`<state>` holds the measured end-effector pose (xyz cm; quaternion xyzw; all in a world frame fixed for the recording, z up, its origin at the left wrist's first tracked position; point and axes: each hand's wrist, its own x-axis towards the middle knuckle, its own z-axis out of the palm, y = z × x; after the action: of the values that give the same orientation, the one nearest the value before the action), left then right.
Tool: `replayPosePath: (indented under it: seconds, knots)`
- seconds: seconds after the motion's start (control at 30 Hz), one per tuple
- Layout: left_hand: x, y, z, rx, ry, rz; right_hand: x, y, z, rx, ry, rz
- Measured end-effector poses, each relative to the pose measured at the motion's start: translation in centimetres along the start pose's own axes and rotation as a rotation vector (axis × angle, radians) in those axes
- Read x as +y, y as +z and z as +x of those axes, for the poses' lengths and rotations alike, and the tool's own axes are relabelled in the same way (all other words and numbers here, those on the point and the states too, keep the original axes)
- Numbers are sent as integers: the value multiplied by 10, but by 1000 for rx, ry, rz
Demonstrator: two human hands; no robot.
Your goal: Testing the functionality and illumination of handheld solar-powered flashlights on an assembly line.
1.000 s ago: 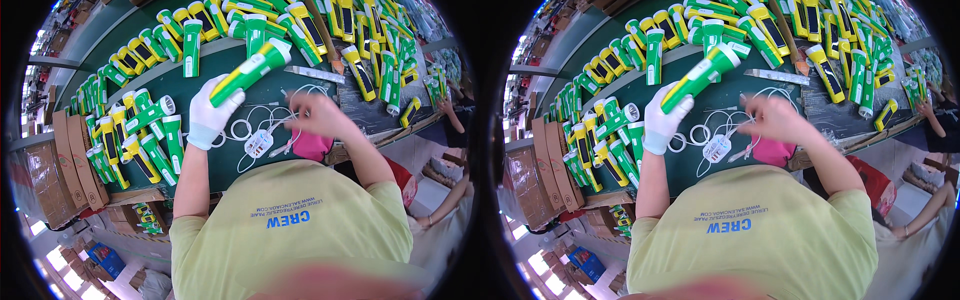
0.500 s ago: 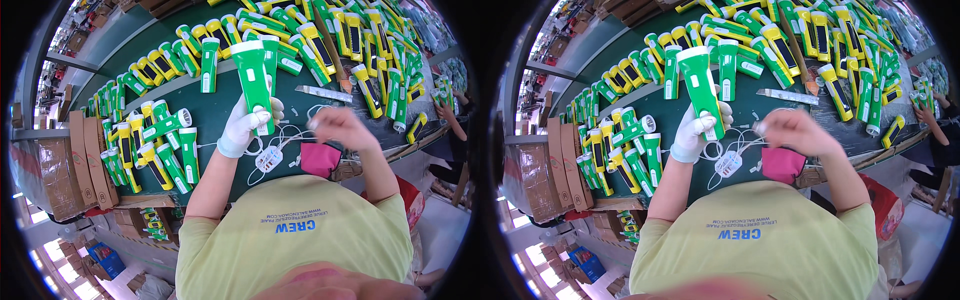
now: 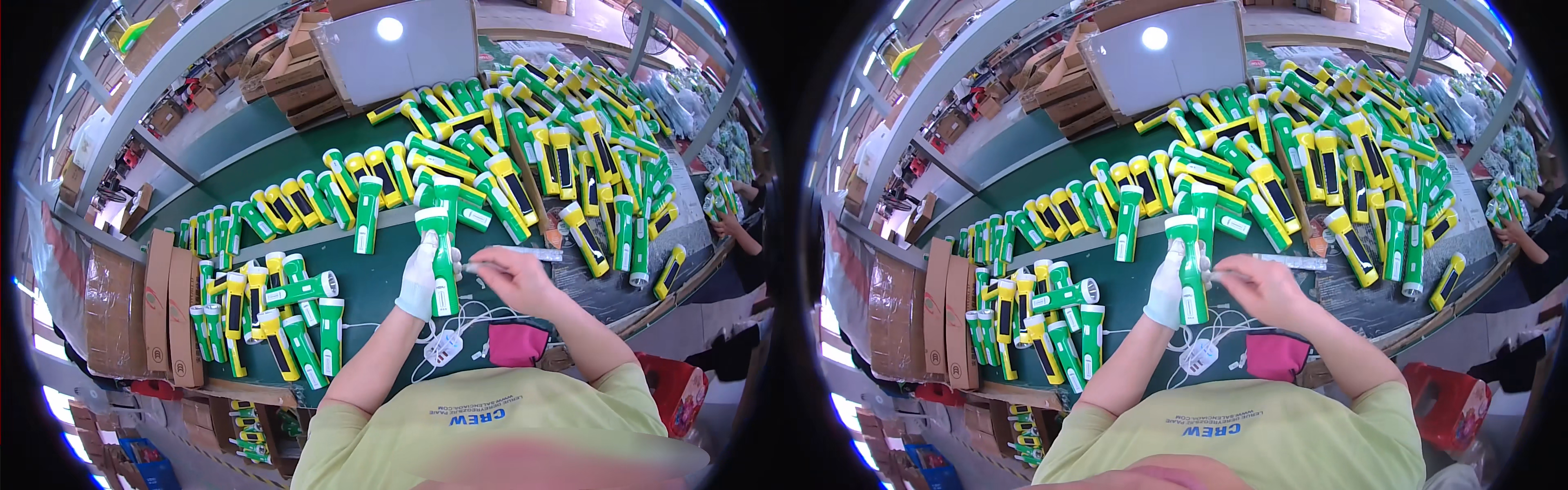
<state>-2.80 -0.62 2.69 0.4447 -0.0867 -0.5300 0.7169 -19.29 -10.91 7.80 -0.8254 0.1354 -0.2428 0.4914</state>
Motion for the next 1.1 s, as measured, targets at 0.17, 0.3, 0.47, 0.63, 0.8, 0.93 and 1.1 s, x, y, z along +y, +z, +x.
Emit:
replayPosePath:
  seconds: [0.17,0.3,0.47,0.63,0.8,0.93,1.1]
  knots:
    - [-1,6,6,50,67,134,-6,13,17,-171,-428,-552]
    - [-8,4,-2,41,123,165,-7,6,38,-73,-504,-544]
    - [6,17,-54,-267,-17,152,-11,-29,49,126,-313,-311]
    - [5,10,-77,-661,-229,358,-33,-28,43,-333,-437,-280]
    - [13,26,-69,-351,299,768,-43,-10,39,-109,-458,-437]
    - [34,21,-7,-65,647,1152,-27,6,80,150,-219,-673]
    - [20,15,-6,91,531,1167,-19,16,81,137,-99,-467]
